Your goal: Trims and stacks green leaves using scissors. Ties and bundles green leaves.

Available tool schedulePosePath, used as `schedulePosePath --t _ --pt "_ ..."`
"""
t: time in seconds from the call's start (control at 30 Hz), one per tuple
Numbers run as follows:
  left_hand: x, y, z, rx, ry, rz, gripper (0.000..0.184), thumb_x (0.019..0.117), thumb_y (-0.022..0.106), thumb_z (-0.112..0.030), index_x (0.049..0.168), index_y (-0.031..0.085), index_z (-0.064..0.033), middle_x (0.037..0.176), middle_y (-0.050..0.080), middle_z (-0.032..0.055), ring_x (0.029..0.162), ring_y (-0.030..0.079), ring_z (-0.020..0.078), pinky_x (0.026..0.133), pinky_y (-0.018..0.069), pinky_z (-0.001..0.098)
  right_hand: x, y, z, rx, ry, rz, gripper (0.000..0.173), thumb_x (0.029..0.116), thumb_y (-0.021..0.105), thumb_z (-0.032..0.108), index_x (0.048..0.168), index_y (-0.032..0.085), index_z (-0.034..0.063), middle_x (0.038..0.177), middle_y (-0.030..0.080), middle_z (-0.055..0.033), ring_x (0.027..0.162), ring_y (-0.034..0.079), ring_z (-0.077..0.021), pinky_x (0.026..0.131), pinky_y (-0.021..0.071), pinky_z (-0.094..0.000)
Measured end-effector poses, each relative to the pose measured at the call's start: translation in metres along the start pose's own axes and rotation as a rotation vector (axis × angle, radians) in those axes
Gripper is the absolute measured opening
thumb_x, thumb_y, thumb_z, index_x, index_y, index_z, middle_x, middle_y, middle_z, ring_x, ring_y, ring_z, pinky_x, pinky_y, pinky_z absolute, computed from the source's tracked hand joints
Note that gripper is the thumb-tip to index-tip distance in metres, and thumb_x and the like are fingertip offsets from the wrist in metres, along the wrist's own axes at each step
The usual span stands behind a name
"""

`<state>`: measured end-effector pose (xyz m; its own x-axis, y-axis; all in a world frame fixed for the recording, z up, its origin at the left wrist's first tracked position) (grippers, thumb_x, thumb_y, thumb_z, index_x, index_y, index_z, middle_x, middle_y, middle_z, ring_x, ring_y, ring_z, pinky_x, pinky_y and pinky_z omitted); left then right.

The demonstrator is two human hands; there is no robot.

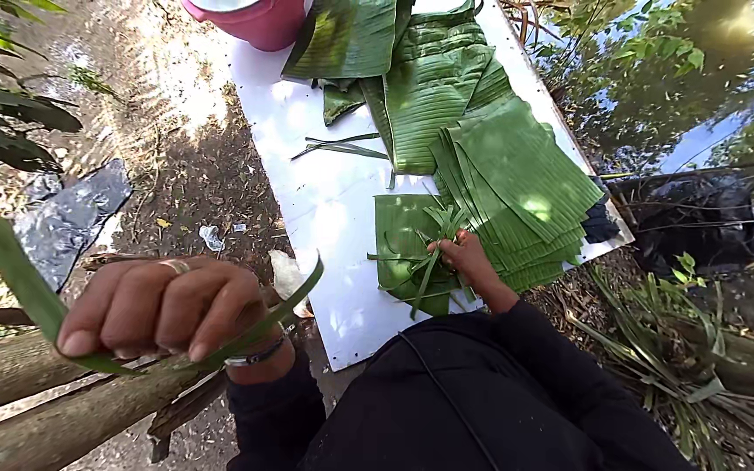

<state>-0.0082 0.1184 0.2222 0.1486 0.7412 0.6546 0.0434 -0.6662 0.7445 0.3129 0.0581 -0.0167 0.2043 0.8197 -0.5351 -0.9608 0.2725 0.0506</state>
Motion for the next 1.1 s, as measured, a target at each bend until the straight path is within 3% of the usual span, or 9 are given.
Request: schedulePosePath --t 0.07,0.17,0.27,0.33,0.43,0.57,0.7,0.87,1.1 --pt "-0.001 -0.006 0.003 0.258 -0.061 -0.053 0.014 0.0910 0.070 -0.015 0.082 0.070 -0.0047 0.065 0.064 0.0033 0.055 0.063 0.0140 0.054 0.0556 0.0266 -0.001 -0.002 0.000 0.060 0.016 -0.029 0.006 0.0955 0.065 -0.001 0.097 0.059 0.0001 0.074 0.069 -0.0051 0.045 0.044 -0.0035 0.044 0.0363 -0.0207" --pt "-0.010 -0.024 0.047 1.035 -0.422 -0.161 0.010 0.0933 0.074 -0.031 0.090 0.072 -0.0219 0.077 0.068 -0.0078 0.064 0.064 0.0048 0.059 0.0575 0.0236 -0.006 0.004 0.009 0.187 0.033 0.006 0.006 0.0986 0.058 -0.002 0.104 0.057 0.0015 0.075 0.068 -0.0055 0.045 0.043 -0.0034 0.043 0.0360 -0.0189" --pt "-0.048 -0.067 0.099 1.290 -0.797 -0.313 0.005 0.0914 0.070 -0.012 0.089 0.066 -0.0099 0.075 0.067 -0.0019 0.063 0.064 0.0086 0.062 0.0584 0.0292 -0.015 0.015 0.018 0.287 0.045 0.142 0.012 0.1041 0.050 0.006 0.111 0.060 0.0036 0.071 0.059 -0.0011 0.046 0.042 -0.0026 0.043 0.0372 -0.0170" --pt "-0.078 -0.097 0.128 1.286 -0.973 -0.378 0.007 0.0938 0.067 -0.007 0.090 0.064 -0.0013 0.074 0.065 0.0035 0.065 0.064 0.0125 0.066 0.0594 0.0337 -0.022 0.024 0.023 0.276 0.025 0.237 0.008 0.1023 0.057 0.008 0.107 0.062 0.0058 0.068 0.056 0.0017 0.046 0.041 -0.0013 0.043 0.0365 -0.0160" --pt "-0.110 -0.121 0.153 1.280 -1.148 -0.380 0.011 0.0979 0.064 -0.006 0.092 0.063 0.0026 0.075 0.067 0.0050 0.065 0.065 0.0117 0.068 0.0588 0.0309 -0.031 0.029 0.026 0.183 -0.051 0.264 0.010 0.0964 0.065 0.005 0.106 0.069 0.0034 0.065 0.055 0.0032 0.046 0.040 -0.0002 0.044 0.0359 -0.0162" --pt "-0.119 -0.128 0.160 1.324 -1.213 -0.316 0.015 0.0989 0.063 -0.010 0.089 0.063 0.0024 0.075 0.066 0.0059 0.066 0.065 0.0121 0.069 0.0584 0.0320 -0.032 0.029 0.028 -0.046 -0.218 0.205 0.011 0.0928 0.070 0.007 0.103 0.073 0.0049 0.075 0.064 0.0024 0.054 0.046 -0.0015 0.051 0.0404 -0.0204" --pt "-0.116 -0.128 0.161 1.359 -1.227 -0.278 0.014 0.0997 0.062 -0.010 0.093 0.063 0.0025 0.078 0.068 0.0077 0.069 0.067 0.0138 0.071 0.0595 0.0341 -0.029 0.029 0.029 -0.284 -0.306 0.145 0.010 0.0913 0.072 0.009 0.100 0.073 0.0053 0.086 0.070 -0.0033 0.073 0.063 -0.0094 0.069 0.0535 -0.0317" --pt "-0.114 -0.128 0.159 1.428 -1.177 -0.260 0.011 0.0960 0.064 -0.009 0.091 0.066 0.0008 0.076 0.068 0.0058 0.068 0.066 0.0123 0.069 0.0582 0.0327 -0.030 0.030 0.029 -0.393 -0.368 0.135 0.008 0.0901 0.072 0.010 0.091 0.070 0.0022 0.075 0.064 -0.0022 0.066 0.057 -0.0069 0.064 0.0493 -0.0297" --pt "-0.116 -0.129 0.157 1.420 -1.238 -0.196 0.016 0.0986 0.063 -0.014 0.089 0.064 -0.0011 0.070 0.060 0.0023 0.063 0.057 0.0091 0.064 0.0513 0.0295 -0.029 0.031 0.023 -0.398 -0.427 0.150 0.010 0.0882 0.073 0.011 0.090 0.071 0.0008 0.076 0.066 -0.0033 0.067 0.058 -0.0063 0.065 0.0503 -0.0284"
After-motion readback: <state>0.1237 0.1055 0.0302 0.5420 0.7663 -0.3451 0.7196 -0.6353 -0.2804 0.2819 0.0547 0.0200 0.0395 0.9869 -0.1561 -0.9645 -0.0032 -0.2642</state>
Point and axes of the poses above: each hand's wrist, its own x-axis towards the middle knuckle, its own y-axis out of the palm, z = x × y, the point moved 5 cm from there along x, towards the middle knuckle
